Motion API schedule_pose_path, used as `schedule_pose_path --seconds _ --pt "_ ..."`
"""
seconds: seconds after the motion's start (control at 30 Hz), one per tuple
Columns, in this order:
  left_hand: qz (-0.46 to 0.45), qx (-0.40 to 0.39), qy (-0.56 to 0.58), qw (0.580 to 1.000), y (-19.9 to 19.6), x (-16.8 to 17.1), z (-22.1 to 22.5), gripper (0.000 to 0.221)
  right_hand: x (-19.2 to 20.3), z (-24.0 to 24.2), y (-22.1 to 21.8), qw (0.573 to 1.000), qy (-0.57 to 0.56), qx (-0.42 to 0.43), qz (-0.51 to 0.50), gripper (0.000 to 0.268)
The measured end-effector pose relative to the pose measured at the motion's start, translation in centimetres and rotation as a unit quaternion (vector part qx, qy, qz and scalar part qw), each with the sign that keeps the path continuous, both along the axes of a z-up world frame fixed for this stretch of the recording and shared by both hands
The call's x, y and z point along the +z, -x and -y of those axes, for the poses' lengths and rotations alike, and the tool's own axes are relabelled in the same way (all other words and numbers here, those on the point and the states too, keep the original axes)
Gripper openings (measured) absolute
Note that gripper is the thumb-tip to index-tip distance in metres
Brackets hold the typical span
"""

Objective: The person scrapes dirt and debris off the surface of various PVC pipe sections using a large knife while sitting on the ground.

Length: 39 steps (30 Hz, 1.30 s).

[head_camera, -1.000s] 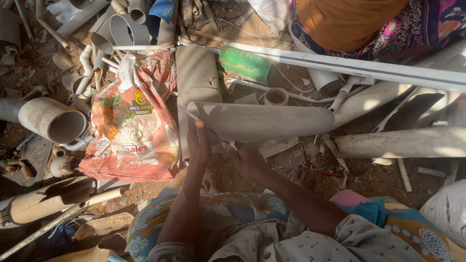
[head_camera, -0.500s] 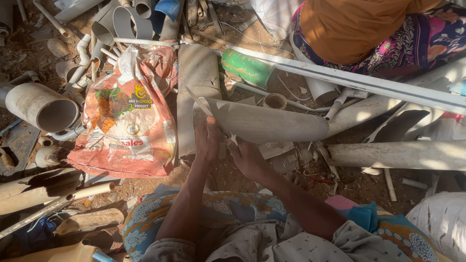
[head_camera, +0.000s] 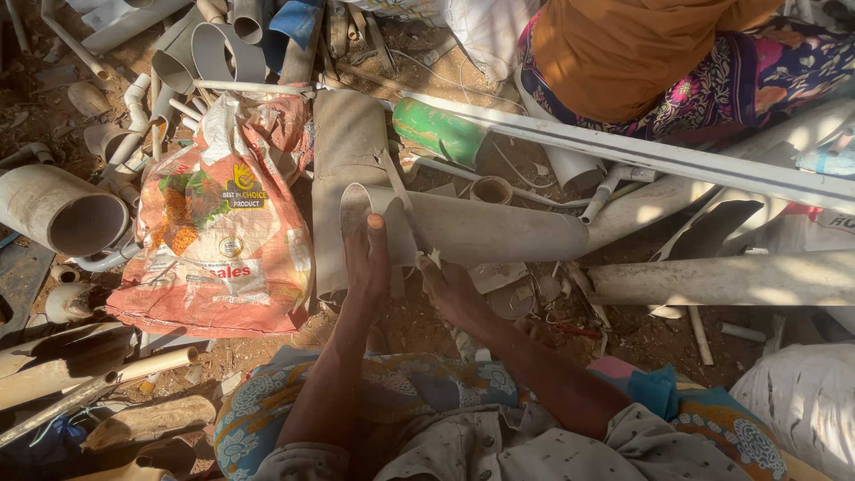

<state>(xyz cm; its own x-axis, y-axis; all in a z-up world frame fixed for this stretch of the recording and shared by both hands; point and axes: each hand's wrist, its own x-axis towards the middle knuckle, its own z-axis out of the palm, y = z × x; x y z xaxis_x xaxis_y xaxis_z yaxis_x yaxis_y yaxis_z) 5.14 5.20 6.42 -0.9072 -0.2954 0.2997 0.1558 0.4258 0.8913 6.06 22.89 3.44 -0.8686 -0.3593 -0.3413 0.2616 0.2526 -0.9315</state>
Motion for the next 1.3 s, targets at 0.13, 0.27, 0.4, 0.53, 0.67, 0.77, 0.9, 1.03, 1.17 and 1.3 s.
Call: schedule_pose_path --seconds 0.13,0.27,0.4,0.53,0.67,0.77,0.9,1.03,1.17,1.3 --pt "0.078 0.006 0.009 0.997 0.4 -2.0 1.0 0.085 -0.6 0.8 0.3 0.999 0.032 0.001 -0.007 0.046" --pt "0.075 0.013 -0.029 0.997 0.6 -0.8 1.3 0.09 -6.1 -8.3 1.9 0.976 -0.063 -0.158 0.137 0.059" --pt "0.102 0.024 -0.055 0.993 1.2 0.2 0.7 0.098 -9.1 -7.5 2.4 0.948 -0.018 -0.244 0.204 0.056" --pt "0.077 0.079 -0.09 0.99 1.3 -0.3 2.1 0.112 -8.2 1.7 0.6 0.998 0.045 -0.05 0.001 0.046" --pt "0.199 0.115 -0.104 0.968 1.2 -1.3 3.4 0.116 -10.8 1.1 0.7 0.981 -0.02 -0.061 -0.181 0.049" --pt "0.195 0.134 -0.059 0.97 1.2 -1.5 4.2 0.113 -14.5 -6.1 2.6 0.984 -0.055 -0.145 -0.085 0.059" --pt "0.147 0.131 -0.021 0.98 1.1 -1.5 2.7 0.096 -11.8 -6.6 2.5 0.978 -0.05 -0.198 0.034 0.055" --pt "0.059 -0.001 -0.005 0.998 0.4 0.1 1.4 0.082 -1.5 0.4 0.0 0.991 -0.007 -0.066 -0.118 0.045" --pt "-0.049 -0.182 0.074 0.979 0.6 1.7 2.9 0.076 0.0 -1.6 -1.0 0.983 -0.043 -0.013 -0.177 0.043" --pt "0.089 -0.036 -0.041 0.995 1.9 2.1 3.6 0.081 -9.1 -8.5 2.5 0.972 -0.151 -0.178 -0.022 0.048"
